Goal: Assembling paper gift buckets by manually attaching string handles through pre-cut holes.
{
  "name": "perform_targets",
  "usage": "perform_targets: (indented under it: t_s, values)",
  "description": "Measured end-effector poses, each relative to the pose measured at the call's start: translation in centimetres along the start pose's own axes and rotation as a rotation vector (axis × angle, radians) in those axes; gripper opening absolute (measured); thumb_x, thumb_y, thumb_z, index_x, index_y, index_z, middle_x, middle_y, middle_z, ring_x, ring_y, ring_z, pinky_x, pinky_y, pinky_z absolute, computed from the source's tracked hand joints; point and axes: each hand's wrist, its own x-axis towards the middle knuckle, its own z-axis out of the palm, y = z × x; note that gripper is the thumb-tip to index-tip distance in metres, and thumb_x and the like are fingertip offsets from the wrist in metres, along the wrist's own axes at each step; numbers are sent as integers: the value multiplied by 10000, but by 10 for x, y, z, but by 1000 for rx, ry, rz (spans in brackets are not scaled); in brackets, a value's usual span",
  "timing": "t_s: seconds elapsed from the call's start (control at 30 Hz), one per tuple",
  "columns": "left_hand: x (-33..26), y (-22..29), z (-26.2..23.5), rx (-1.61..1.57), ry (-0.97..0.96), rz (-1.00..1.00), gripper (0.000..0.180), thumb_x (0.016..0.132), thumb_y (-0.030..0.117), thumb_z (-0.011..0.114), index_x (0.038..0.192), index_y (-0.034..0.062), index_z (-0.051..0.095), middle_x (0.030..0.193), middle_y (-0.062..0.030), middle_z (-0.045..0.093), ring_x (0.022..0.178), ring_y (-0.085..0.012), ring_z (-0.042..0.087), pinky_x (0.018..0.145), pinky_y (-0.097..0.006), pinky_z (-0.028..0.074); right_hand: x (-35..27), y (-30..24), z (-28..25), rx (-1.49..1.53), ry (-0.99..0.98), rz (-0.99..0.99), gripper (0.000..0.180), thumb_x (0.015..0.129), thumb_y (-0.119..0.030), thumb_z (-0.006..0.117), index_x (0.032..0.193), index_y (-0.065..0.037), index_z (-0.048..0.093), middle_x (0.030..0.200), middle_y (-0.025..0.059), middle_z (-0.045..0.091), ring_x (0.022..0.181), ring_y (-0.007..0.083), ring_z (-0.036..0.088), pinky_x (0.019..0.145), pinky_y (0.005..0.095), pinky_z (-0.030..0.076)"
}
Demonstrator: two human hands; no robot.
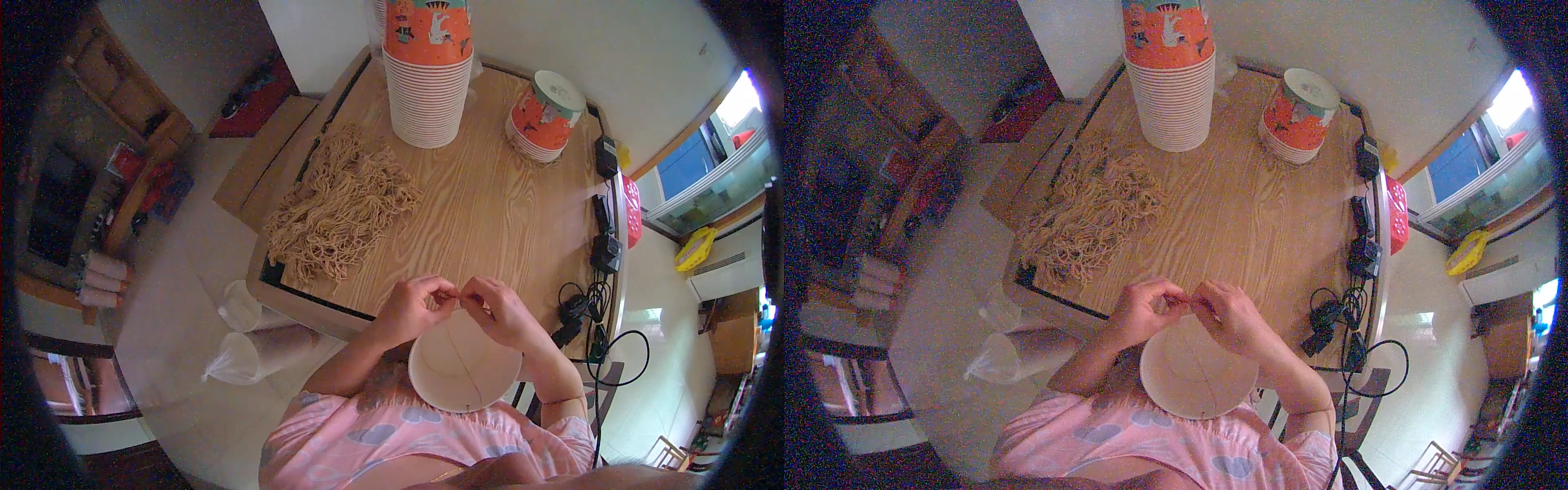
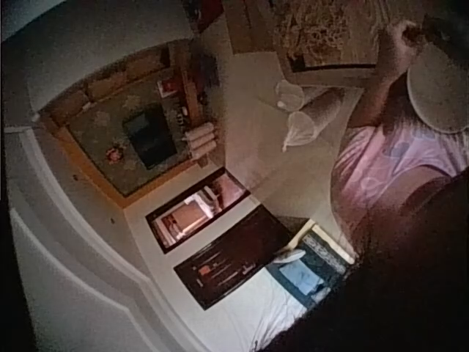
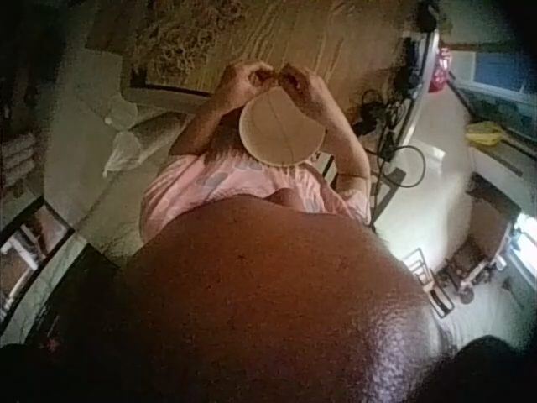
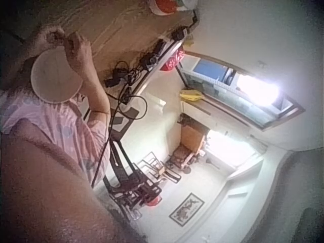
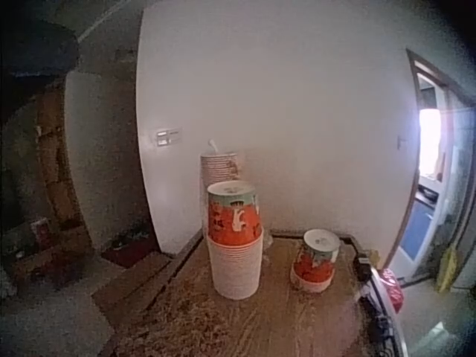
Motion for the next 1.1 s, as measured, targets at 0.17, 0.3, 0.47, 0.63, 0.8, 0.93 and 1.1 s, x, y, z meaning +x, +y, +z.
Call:
perform_targets:
  t_s: [0.17, 0.3, 0.47, 0.63, 0.8, 0.93, 1.1]
  values:
    - [-1, 1, 2, 75, 24, 15, 129, 741, 47, 652, 858, 0, 624, 785, -101, 634, 710, -170, 641, 653, -276, 513, 0, 2, 1, 7, 11, -26, 81, 812, -75, 545, 794, -4, 510, 747, 152, 540, 735, 357, 543, 636, 418, 437]
    - [1, 4, 3, 118, 25, 13, 128, 742, 43, 648, 861, 1, 624, 787, -108, 634, 719, -180, 641, 656, -286, 511, 0, -1, -2, 9, 5, 24, 92, 813, -97, 569, 829, -8, 549, 773, 157, 566, 734, 335, 568, 627, 389, 454]
    - [1, -4, 3, -2, -4, -42, 176, 752, 53, 667, 915, -4, 633, 852, -114, 657, 768, -178, 647, 689, -279, 511, 0, -6, -7, 14, -43, 153, 134, 826, -142, 598, 875, -18, 588, 780, 157, 597, 717, 321, 598, 618, 369, 474]
    - [-1, -12, 3, -281, -22, -110, 245, 774, 84, 680, 999, -1, 634, 926, -78, 673, 840, -133, 634, 750, -262, 510, 2, -2, -4, 73, 29, 45, 125, 825, -125, 601, 856, -10, 563, 719, 101, 581, 637, 195, 564, 572, 306, 439]
    - [0, -10, 1, -275, -38, -143, 221, 793, 80, 660, 998, 0, 638, 917, -69, 672, 820, -115, 627, 736, -252, 505, 3, -4, -6, 10, -3, 68, 109, 828, -101, 568, 866, -2, 592, 781, 160, 608, 710, 338, 607, 614, 385, 476]
    - [1, -16, 5, -229, 23, -123, 161, 797, 80, 653, 937, 0, 647, 891, -64, 665, 798, -117, 622, 700, -254, 497, 4, -1, -3, 20, 4, 1, 108, 816, -94, 570, 848, 7, 592, 763, 156, 598, 707, 342, 596, 613, 386, 473]
    - [5, -10, 8, 8, 102, -21, 101, 785, 91, 667, 845, 16, 637, 812, -61, 651, 763, -131, 615, 679, -274, 486, 6, 1, -4, -83, 27, -78, 112, 810, -96, 575, 841, 11, 587, 737, 149, 585, 703, 344, 586, 604, 386, 465]
